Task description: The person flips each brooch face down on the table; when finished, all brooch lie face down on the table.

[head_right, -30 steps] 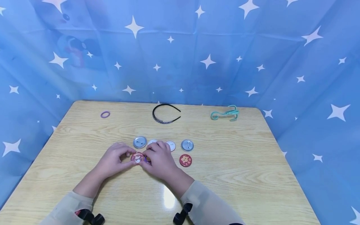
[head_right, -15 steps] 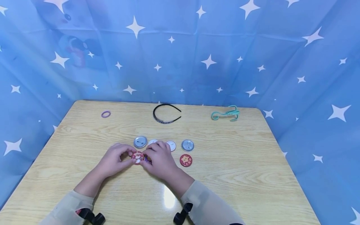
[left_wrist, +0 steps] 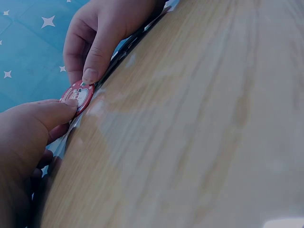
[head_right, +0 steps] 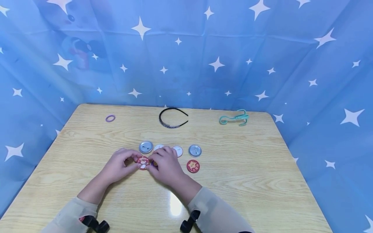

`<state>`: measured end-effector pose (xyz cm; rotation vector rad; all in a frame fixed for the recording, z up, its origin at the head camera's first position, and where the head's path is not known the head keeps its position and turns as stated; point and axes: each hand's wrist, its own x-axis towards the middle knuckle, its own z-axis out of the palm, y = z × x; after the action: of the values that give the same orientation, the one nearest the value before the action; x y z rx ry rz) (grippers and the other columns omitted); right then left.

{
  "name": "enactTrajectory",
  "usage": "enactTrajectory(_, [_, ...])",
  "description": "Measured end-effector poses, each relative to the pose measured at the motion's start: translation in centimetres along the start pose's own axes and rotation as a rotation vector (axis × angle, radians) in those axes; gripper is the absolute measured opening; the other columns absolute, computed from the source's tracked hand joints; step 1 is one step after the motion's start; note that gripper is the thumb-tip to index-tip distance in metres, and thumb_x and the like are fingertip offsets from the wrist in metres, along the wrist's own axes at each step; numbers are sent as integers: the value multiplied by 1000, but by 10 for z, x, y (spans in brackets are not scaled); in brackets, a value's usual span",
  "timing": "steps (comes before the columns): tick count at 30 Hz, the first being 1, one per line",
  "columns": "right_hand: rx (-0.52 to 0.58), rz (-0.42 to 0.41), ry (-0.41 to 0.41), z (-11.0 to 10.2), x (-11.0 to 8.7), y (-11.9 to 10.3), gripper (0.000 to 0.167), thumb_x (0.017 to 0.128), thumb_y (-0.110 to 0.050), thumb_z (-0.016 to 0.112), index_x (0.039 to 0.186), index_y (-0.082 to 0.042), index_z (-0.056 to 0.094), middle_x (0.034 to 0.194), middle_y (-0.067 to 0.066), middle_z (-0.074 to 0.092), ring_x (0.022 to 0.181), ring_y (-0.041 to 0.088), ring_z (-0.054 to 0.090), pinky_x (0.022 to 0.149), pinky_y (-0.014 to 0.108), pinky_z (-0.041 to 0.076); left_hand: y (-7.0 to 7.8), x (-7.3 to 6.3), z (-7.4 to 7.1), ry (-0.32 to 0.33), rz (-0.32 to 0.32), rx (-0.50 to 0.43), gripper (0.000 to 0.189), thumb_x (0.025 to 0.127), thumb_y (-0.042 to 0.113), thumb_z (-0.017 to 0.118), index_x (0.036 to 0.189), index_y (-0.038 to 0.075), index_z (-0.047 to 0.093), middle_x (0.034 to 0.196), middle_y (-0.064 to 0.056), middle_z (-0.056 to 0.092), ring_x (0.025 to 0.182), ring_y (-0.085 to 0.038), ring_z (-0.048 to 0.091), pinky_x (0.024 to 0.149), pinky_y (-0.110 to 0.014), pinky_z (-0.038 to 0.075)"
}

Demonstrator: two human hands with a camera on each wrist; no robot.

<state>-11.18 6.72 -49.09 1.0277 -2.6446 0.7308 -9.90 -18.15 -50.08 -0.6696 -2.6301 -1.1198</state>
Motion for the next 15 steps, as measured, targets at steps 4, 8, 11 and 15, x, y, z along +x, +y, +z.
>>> enactTrajectory(4, [10,1,14,0,-1,1,22,95,-41,78,111,-26,79,115,-9,71,114,17,56,108,48,39,-1,0,1,24,34,-1,32,86,16,90,114,23,79,89,15,68,80,-11,55,74,-33,44])
enactTrajectory(8, [35,8,33,0,-1,1,20,94,-40,80,108,-26,79,114,-9,71,114,18,56,108,49,39,-2,0,2,42,54,-6,31,88,12,87,115,25,79,89,18,67,79,-8,56,73,-32,45])
enactTrajectory(11, [52,22,33,0,-1,1,18,94,-38,81,107,-26,79,113,-9,72,113,18,56,109,50,39,-3,0,2,46,65,-12,33,88,10,86,116,26,79,90,18,68,79,-7,57,73,-33,46])
enactTrajectory(15, [67,30,36,-1,-1,1,18,94,-37,82,106,-25,78,112,-8,72,113,18,57,109,50,39,-2,0,2,48,73,-18,34,88,10,87,117,25,79,94,17,71,80,-6,59,75,-34,46])
